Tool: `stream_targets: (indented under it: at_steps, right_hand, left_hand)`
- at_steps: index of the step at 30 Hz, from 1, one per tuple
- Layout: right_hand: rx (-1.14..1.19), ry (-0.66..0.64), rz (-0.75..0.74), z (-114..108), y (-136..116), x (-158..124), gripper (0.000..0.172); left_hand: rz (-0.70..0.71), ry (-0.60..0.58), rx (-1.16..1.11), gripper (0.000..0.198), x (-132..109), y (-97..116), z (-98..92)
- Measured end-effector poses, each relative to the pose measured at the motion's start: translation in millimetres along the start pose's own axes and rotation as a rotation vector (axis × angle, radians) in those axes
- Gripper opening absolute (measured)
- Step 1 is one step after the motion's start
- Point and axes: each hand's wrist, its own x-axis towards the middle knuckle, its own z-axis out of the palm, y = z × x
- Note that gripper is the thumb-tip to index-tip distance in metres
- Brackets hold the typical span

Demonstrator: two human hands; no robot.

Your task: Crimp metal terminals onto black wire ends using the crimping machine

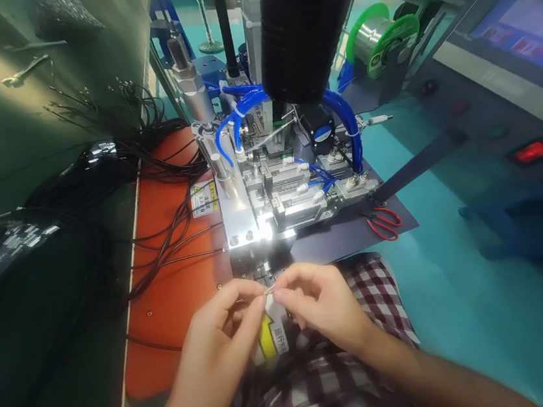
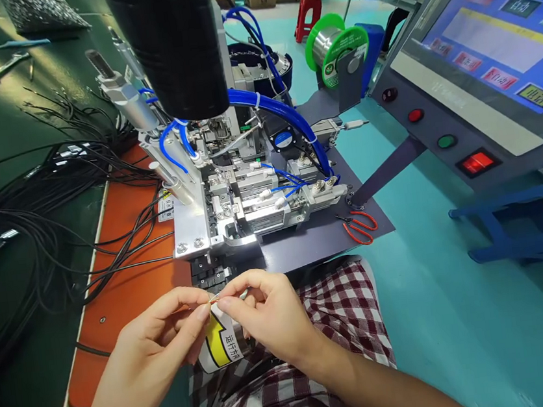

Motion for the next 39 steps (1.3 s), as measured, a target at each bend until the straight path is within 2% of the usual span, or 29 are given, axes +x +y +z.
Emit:
stream_targets:
  at_steps: [2, 4, 9, 14, 18, 21, 28, 39]
  right_hand:
    - [0.049, -0.028, 0.103, 0, -3, -1, 0.012]
    - [0.051, -0.042, 0.142, 1, -5, -2, 0.013]
    - [0.037, -0.097, 0.212, 5, -9, -7, 0.013]
    - [0.001, -0.089, 0.207, 11, -9, -11, 0.015]
    - [-0.027, -0.072, 0.196, 17, 0, -12, 0.016]
    - [-0.011, -0.084, 0.182, 14, 0, -10, 0.016]
    - [0.038, -0.055, 0.107, -4, -16, -8, 0.017]
    - [0.16, -0.095, 0.165, 3, -9, -5, 0.03]
  left_hand:
    - [0.027, 0.026, 0.01, 0.025, -2, 0, 1.3]
    - [0.017, 0.026, -0.018, 0.027, -2, 0, 1.4]
    - [-0.1, -0.011, -0.134, 0.033, -1, -4, -0.9]
    - [-0.196, 0.041, -0.237, 0.036, -1, -11, 0.0]
    - [-0.204, 0.082, -0.269, 0.042, -4, -12, -0.1]
    - [-0.201, 0.071, -0.261, 0.042, -3, -11, -1.9]
    - [-0.198, 0.06, -0.204, 0.046, 0, -8, -2.2]
    - [-0.2, 0.034, -0.199, 0.045, 0, -8, -2.2]
